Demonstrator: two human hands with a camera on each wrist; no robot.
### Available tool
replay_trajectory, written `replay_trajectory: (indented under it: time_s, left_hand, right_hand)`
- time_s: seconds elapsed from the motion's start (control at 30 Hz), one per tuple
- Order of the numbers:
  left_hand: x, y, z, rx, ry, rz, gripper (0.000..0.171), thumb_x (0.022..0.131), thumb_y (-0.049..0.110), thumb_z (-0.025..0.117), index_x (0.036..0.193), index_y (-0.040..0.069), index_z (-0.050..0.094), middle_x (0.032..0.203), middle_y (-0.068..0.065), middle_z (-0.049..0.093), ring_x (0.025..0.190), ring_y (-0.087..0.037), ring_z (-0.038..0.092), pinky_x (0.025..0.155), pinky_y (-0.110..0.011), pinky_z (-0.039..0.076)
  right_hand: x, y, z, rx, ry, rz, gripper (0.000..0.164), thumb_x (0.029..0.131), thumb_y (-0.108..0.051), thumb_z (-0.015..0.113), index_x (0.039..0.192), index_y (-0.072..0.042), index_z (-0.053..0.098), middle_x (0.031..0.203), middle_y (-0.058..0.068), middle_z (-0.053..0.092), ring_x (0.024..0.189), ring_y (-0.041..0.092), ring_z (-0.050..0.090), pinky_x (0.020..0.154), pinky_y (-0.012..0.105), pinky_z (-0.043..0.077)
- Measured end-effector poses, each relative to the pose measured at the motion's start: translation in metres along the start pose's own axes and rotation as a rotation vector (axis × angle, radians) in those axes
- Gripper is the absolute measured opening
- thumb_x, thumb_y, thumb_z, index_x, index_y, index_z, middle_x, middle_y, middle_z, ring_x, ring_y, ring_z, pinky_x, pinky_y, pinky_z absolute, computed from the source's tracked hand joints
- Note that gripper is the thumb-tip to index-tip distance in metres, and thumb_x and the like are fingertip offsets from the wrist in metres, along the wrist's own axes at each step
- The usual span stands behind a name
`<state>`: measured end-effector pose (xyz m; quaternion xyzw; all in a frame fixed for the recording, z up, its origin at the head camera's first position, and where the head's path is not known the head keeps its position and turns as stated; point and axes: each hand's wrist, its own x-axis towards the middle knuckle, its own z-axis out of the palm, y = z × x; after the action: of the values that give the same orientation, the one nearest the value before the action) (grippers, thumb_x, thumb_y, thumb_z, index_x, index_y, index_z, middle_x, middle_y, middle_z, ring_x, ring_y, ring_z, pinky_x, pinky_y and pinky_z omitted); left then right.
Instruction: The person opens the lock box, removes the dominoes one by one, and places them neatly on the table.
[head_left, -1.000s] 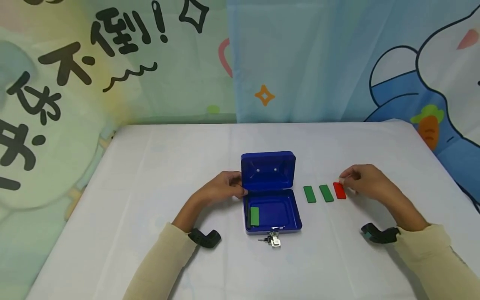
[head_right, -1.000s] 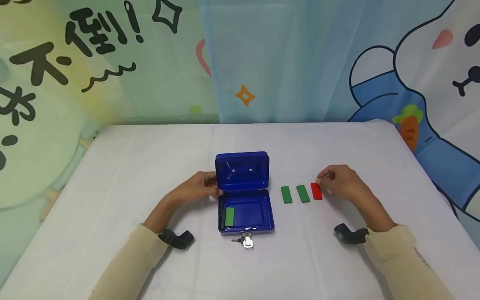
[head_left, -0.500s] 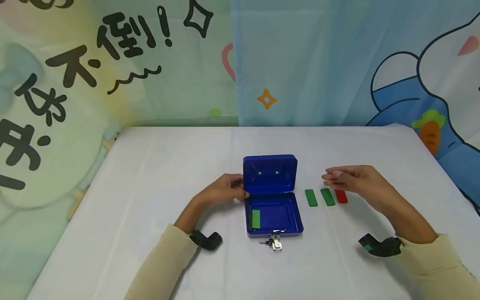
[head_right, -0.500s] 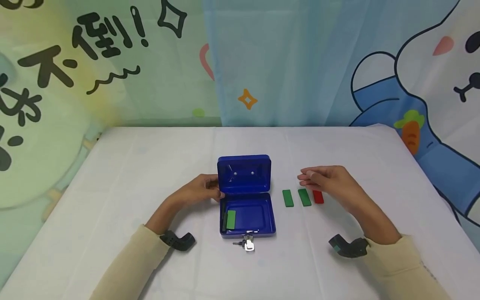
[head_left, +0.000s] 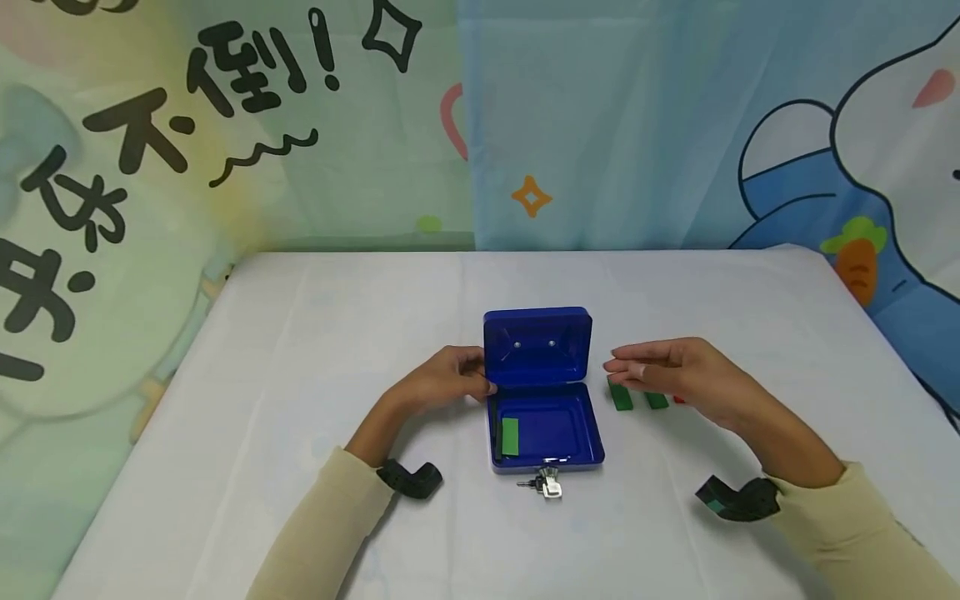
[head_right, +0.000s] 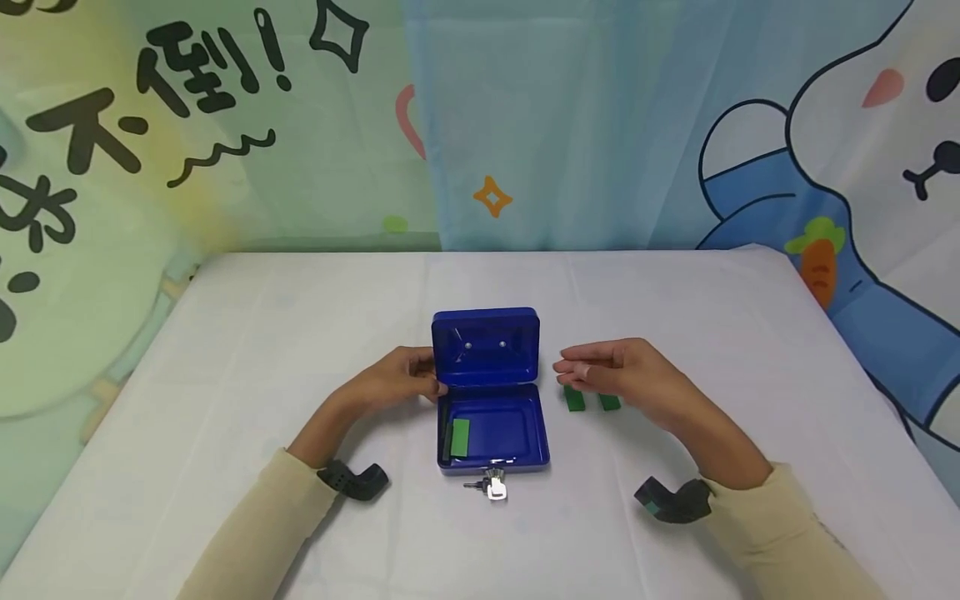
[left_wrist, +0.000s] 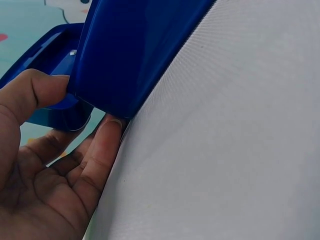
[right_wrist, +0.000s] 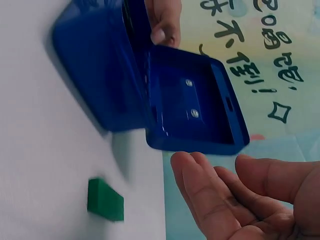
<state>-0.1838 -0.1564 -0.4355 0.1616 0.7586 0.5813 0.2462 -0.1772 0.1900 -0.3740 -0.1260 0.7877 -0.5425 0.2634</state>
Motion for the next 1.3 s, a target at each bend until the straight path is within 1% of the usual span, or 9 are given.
replay_trajectory:
  time_s: [0.13, 0.17, 0.3, 0.4, 0.6, 0.73, 0.97, 1.13, 1.3]
  left_hand:
    - [-0.001, -0.001, -0.001, -0.002, 0.004, 0.004, 0.045, 0.083, 0.011, 0.065, 0.125, -0.004, 0.056, 0.097, -0.010, 0.063, 0.086, -0.019, 0.057, 0.076, -0.031, 0.051]
    - [-0.001, -0.001, -0.001, -0.003, 0.005, 0.005, 0.045, 0.083, 0.011, 0.065, 0.125, -0.003, 0.056, 0.097, -0.010, 0.063, 0.086, -0.019, 0.058, 0.076, -0.030, 0.051]
    - [-0.001, -0.001, -0.001, -0.007, 0.002, 0.008, 0.046, 0.083, 0.012, 0.065, 0.126, -0.003, 0.056, 0.099, -0.011, 0.064, 0.087, -0.019, 0.058, 0.077, -0.031, 0.051]
    - [-0.001, -0.002, -0.001, -0.011, -0.003, 0.012, 0.047, 0.084, 0.013, 0.065, 0.127, -0.003, 0.055, 0.099, -0.011, 0.064, 0.087, -0.020, 0.059, 0.077, -0.031, 0.052]
    - [0.000, -0.002, -0.001, -0.005, -0.007, 0.014, 0.046, 0.083, 0.013, 0.065, 0.126, -0.001, 0.056, 0.099, -0.010, 0.064, 0.087, -0.020, 0.059, 0.078, -0.031, 0.052]
    - [0.000, -0.001, -0.001, 0.002, -0.002, 0.012, 0.046, 0.083, 0.013, 0.066, 0.126, 0.000, 0.057, 0.098, -0.010, 0.065, 0.087, -0.020, 0.059, 0.077, -0.031, 0.052]
    - [0.001, -0.001, -0.001, 0.003, -0.006, 0.011, 0.046, 0.084, 0.013, 0.065, 0.127, 0.000, 0.057, 0.101, -0.009, 0.067, 0.088, -0.020, 0.061, 0.078, -0.031, 0.052]
    - [0.002, -0.002, -0.001, -0.007, -0.013, 0.003, 0.047, 0.084, 0.010, 0.064, 0.129, -0.001, 0.055, 0.102, -0.010, 0.068, 0.091, -0.020, 0.063, 0.079, -0.033, 0.053]
    - [0.002, -0.003, -0.002, 0.001, -0.005, 0.004, 0.048, 0.083, 0.012, 0.064, 0.128, -0.001, 0.056, 0.100, -0.010, 0.067, 0.088, -0.020, 0.062, 0.078, -0.033, 0.053]
  right_hand:
    - [0.004, -0.003, 0.011, 0.089, -0.035, -0.034, 0.049, 0.098, -0.014, 0.060, 0.137, 0.012, 0.045, 0.128, 0.022, 0.059, 0.112, 0.022, 0.062, 0.091, 0.029, 0.048]
    - [0.005, -0.004, 0.014, 0.110, -0.042, -0.046, 0.049, 0.097, -0.012, 0.059, 0.136, 0.013, 0.044, 0.128, 0.023, 0.058, 0.112, 0.023, 0.062, 0.091, 0.030, 0.048]
    - [0.010, -0.004, 0.024, 0.155, -0.074, -0.067, 0.046, 0.098, -0.009, 0.058, 0.136, 0.013, 0.045, 0.128, 0.023, 0.058, 0.112, 0.023, 0.062, 0.091, 0.031, 0.048]
    - [0.015, -0.004, 0.032, 0.195, -0.132, -0.072, 0.045, 0.099, -0.007, 0.055, 0.137, 0.014, 0.043, 0.130, 0.023, 0.057, 0.114, 0.023, 0.061, 0.093, 0.032, 0.047]
    - [0.019, -0.007, 0.045, 0.273, -0.250, -0.057, 0.048, 0.102, -0.012, 0.050, 0.137, 0.018, 0.039, 0.133, 0.026, 0.053, 0.116, 0.025, 0.059, 0.095, 0.032, 0.045]
    - [0.023, -0.007, 0.055, 0.286, -0.288, -0.040, 0.047, 0.101, -0.010, 0.052, 0.137, 0.017, 0.040, 0.134, 0.027, 0.052, 0.118, 0.027, 0.058, 0.095, 0.032, 0.045]
    - [0.029, -0.006, 0.072, 0.303, -0.350, 0.042, 0.043, 0.101, -0.006, 0.051, 0.136, 0.018, 0.041, 0.129, 0.027, 0.056, 0.115, 0.032, 0.059, 0.093, 0.035, 0.047]
    - [0.031, -0.008, 0.078, 0.300, -0.369, 0.039, 0.041, 0.101, -0.004, 0.049, 0.134, 0.020, 0.041, 0.130, 0.029, 0.054, 0.113, 0.034, 0.060, 0.092, 0.036, 0.047]
    - [0.036, -0.012, 0.083, 0.291, -0.375, 0.046, 0.040, 0.102, -0.003, 0.045, 0.134, 0.020, 0.040, 0.134, 0.030, 0.050, 0.115, 0.034, 0.059, 0.093, 0.036, 0.046]
